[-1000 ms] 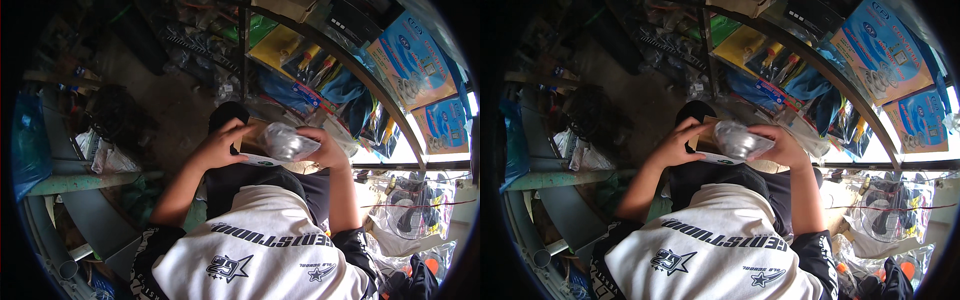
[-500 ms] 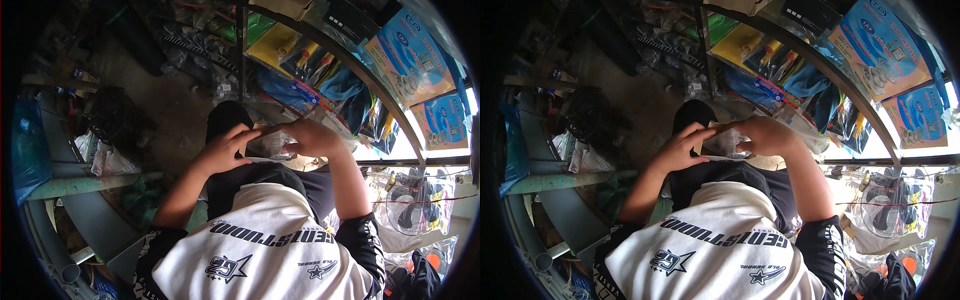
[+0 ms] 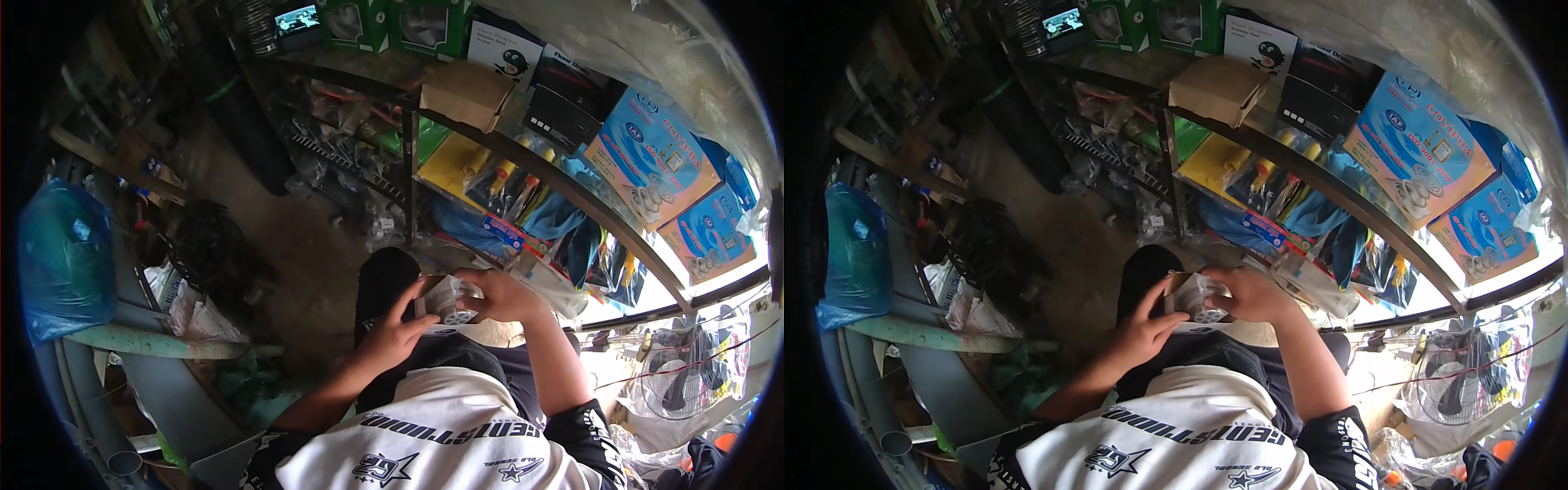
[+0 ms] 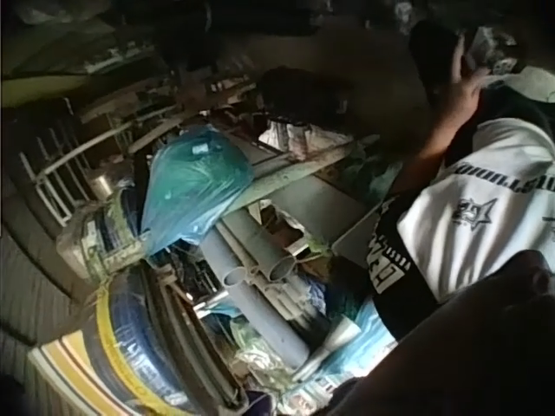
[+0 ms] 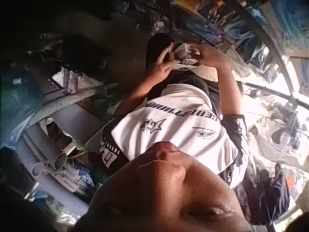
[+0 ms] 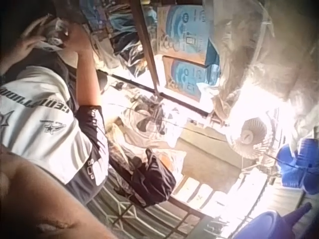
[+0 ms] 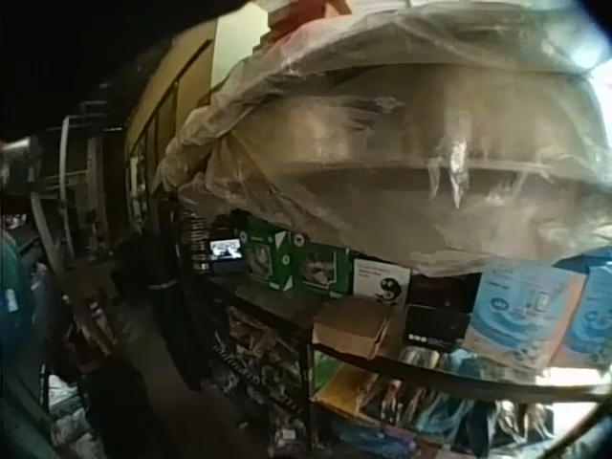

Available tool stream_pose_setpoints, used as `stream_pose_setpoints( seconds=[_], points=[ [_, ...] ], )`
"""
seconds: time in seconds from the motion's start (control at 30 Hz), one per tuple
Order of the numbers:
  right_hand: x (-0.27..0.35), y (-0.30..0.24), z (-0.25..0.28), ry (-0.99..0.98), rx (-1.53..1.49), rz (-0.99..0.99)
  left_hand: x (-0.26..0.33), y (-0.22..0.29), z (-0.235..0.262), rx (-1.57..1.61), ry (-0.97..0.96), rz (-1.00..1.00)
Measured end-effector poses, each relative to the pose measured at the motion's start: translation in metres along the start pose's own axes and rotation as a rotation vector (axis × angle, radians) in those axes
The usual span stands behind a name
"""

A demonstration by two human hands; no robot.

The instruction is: Unboxing, cleaning, and inspecting a stainless steel floor drain.

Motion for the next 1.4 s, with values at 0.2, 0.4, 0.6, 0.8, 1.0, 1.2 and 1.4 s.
stream_pose_setpoints(
  seconds=[0.2, 0.4, 0.6, 0.8, 1.0, 1.2, 1.4],
  points=[
    [-0.002, -0.007, 0.004, 0.056, 0.099, 0.111, -0.003, 0.008, -0.004, -0.164, -0.115, 0.087],
    [0.004, -0.004, 0.005, 0.060, 0.080, 0.076, -0.002, 0.007, -0.008, -0.092, -0.201, 0.075],
    [0.005, -0.011, -0.011, 0.066, 0.158, 0.062, 0.001, 0.002, -0.009, -0.061, -0.167, 0.081],
    [0.006, -0.001, -0.022, 0.108, 0.120, 0.188, 0.001, -0.001, -0.001, -0.037, -0.111, -0.033],
    [0.006, -0.005, -0.033, 0.130, 0.039, 0.226, -0.002, -0.002, 0.007, 0.078, -0.139, -0.031],
    [-0.003, -0.006, -0.060, 0.260, 0.108, 0.121, 0.000, -0.003, 0.003, 0.063, -0.154, -0.064],
    [-0.009, 0.012, -0.072, 0.330, -0.194, 0.195, -0.001, -0.006, 0.014, 0.093, -0.107, -0.058]
  ],
)
Point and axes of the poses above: each hand's wrist, its own x-axis away from the middle knuckle, its own z-axis out of the back of the hand, y = z × x, the point moved 5 cm from there along -x, towards the middle knuckle, and after that the axes turned 8 degrees about -y, right-handed, at the moved point
